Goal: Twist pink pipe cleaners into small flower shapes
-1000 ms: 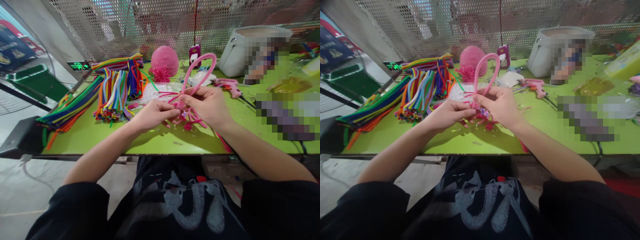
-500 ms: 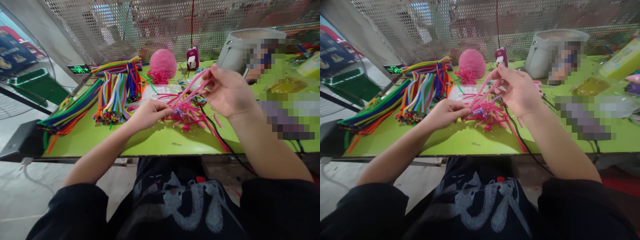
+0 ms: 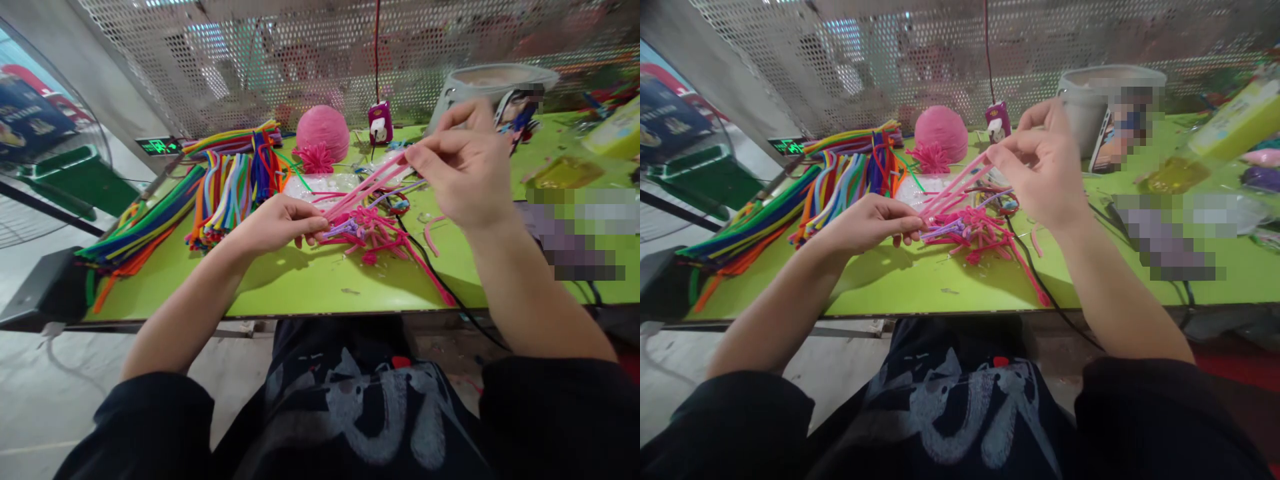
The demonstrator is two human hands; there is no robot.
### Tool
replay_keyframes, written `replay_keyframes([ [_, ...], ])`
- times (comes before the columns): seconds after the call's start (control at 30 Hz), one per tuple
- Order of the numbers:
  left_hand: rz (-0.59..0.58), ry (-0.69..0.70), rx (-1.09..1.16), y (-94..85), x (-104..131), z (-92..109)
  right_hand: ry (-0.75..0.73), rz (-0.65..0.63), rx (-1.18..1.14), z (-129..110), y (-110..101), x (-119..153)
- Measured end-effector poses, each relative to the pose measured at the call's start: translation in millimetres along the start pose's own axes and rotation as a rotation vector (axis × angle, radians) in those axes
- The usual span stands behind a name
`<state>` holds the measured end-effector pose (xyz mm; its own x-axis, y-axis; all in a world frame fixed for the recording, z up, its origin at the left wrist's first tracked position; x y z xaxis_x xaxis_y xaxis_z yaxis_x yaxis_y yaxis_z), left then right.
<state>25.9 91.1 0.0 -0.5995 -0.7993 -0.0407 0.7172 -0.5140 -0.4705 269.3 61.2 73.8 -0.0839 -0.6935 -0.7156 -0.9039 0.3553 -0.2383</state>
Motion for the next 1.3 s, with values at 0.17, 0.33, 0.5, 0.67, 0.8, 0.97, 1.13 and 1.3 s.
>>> replay_keyframes([
  [0.17,0.031,-0.031,-0.016,-11.2,1.8,0.6,-0.179,0.026,0.232,-17.7,-7.0,3.0],
  [0.33,-0.018,-0.018,-0.091,-9.3,1.9,4.2,-0.212,-0.012,0.167,-18.8,1.5,5.5],
  [0.5,-0.046,-0.009,-0.126,-1.8,0.9,5.9,0.203,-0.178,-0.331,10.8,20.2,7.9],
  [0.67,-0.048,-0.006,-0.054,1.2,-1.8,1.2,0.578,-0.334,-0.748,25.0,50.2,26.3],
  [0.8,-0.113,0.000,0.024,8.6,-3.1,0.0,0.536,-0.191,-0.868,19.2,47.2,24.5],
  [0.97,-0.297,-0.047,0.128,29.6,-1.2,-7.6,0.425,-0.149,-0.808,12.5,50.4,27.8],
  [1.13,-0.476,0.078,-0.118,33.5,4.8,10.9,0.364,-0.175,-0.737,6.1,61.2,35.3],
  [1.3,-0.046,0.281,0.045,17.5,-8.1,68.6,0.379,-0.170,-0.635,1.1,62.7,38.1],
])
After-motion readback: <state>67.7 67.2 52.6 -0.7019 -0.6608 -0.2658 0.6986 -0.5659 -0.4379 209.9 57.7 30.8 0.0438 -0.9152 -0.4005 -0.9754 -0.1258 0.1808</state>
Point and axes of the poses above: each hand's wrist, its own x-axis away from the middle knuckle, its own y-axis out of the palm, z = x × y, the point moved 9 cm from there along -x, towards the middle knuckle, and after that the axes turned 2 degrees about z, right-handed, at the moved point
